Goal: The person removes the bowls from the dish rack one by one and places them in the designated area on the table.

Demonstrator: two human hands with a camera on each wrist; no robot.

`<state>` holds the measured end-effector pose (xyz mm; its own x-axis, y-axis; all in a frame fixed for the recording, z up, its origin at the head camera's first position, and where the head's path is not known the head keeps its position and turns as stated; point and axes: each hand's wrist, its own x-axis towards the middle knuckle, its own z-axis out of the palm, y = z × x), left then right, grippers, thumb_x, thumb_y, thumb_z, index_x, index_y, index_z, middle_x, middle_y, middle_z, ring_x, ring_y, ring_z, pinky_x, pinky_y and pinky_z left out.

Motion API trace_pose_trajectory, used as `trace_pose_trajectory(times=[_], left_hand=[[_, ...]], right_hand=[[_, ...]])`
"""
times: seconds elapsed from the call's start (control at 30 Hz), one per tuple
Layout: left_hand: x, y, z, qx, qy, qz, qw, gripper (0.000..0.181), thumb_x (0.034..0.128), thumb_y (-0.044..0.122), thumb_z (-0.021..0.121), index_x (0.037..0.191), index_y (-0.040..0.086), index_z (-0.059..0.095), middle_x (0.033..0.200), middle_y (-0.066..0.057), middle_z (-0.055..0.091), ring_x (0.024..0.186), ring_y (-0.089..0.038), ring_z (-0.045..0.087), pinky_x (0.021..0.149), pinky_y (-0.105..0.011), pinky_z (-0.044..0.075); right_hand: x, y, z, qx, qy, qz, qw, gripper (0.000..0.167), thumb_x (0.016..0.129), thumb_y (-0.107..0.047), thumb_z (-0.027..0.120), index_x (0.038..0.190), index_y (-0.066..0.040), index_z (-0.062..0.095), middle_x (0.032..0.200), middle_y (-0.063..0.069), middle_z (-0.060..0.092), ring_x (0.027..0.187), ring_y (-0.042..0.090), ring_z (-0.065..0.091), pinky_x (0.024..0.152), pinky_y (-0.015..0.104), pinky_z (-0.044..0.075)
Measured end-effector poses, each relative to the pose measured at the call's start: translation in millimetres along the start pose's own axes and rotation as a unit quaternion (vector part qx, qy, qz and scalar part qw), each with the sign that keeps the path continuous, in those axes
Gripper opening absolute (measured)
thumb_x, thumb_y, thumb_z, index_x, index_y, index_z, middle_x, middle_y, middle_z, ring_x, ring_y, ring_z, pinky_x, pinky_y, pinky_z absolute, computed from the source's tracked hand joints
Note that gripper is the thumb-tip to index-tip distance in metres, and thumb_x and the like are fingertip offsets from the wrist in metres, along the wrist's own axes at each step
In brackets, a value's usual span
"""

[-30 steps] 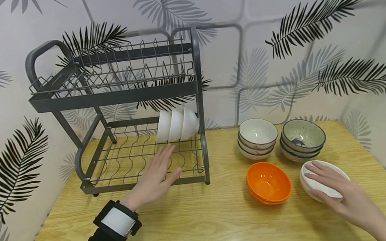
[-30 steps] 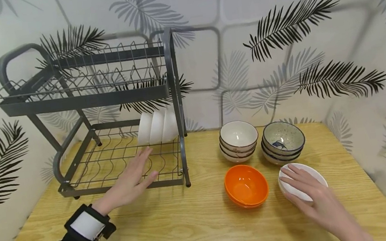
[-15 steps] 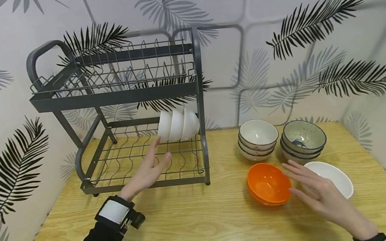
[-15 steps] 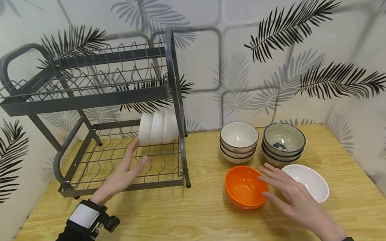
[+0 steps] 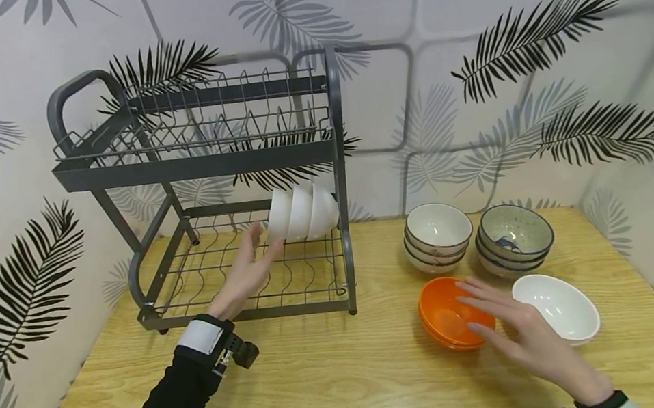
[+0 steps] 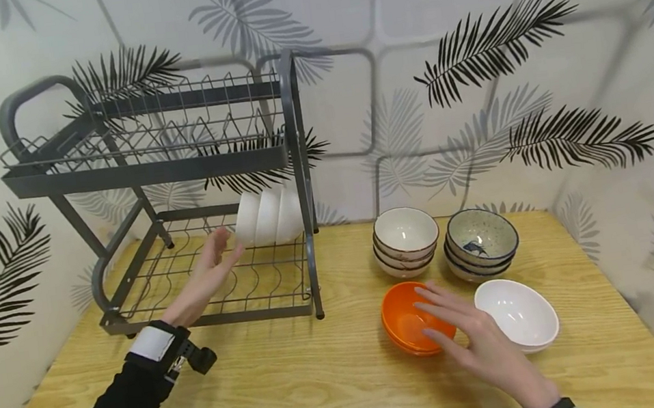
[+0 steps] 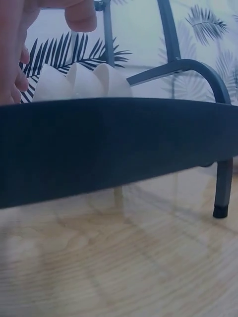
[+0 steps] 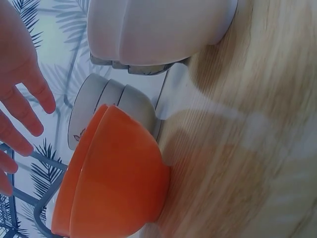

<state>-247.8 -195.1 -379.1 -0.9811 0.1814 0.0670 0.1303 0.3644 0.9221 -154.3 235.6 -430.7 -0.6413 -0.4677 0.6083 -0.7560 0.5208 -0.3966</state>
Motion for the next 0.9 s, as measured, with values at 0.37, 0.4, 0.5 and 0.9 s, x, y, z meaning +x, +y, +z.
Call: trace_pose_trajectory(times=[0.37,0.4,0.5,0.9], left_hand=[[22.0,1.8,2.4,-0.063,0.035,-0.020,0.9972,0.069,0.1091,0.026,0.042,0.161,0.002,0.004,0.168,-0.024,0.012,0.157,-0.039,0.011,0.129,-0.052,0.019],[23.6,1.5,3.1,-0.064,0.039,-0.019,0.9970,0.068,0.1091,0.025,0.042,0.161,0.001,0.006,0.167,-0.025,0.013,0.157,-0.039,0.012,0.129,-0.052,0.020],[29.0,0.5,5.6,-0.066,0.052,-0.012,0.9964,0.062,0.1091,0.023,0.043,0.159,-0.001,0.014,0.166,-0.025,0.020,0.156,-0.039,0.019,0.128,-0.050,0.023],[47.7,1.5,9.3,-0.017,0.095,-0.028,0.9949,0.047,0.1064,0.013,0.047,0.148,-0.007,0.040,0.146,-0.030,0.051,0.135,-0.041,0.051,0.115,-0.051,0.043]], right_hand=[[3.9,-4.3,6.2,0.003,0.002,0.008,1.0000,0.053,0.078,0.005,0.078,0.128,-0.009,0.069,0.141,0.017,0.062,0.146,0.006,0.042,0.119,0.011,0.028],[4.5,-4.8,6.9,0.003,0.003,0.008,1.0000,0.052,0.078,0.005,0.078,0.128,-0.009,0.069,0.141,0.017,0.061,0.146,0.006,0.042,0.119,0.011,0.028],[5.4,-5.4,10.0,0.013,0.004,0.003,0.9999,0.052,0.079,0.006,0.078,0.128,-0.007,0.068,0.142,0.016,0.061,0.146,0.005,0.041,0.119,0.010,0.028],[8.5,-10.2,15.9,0.021,-0.005,-0.003,0.9998,0.048,0.081,0.005,0.077,0.127,-0.004,0.068,0.141,0.018,0.061,0.147,0.007,0.041,0.120,0.011,0.027]])
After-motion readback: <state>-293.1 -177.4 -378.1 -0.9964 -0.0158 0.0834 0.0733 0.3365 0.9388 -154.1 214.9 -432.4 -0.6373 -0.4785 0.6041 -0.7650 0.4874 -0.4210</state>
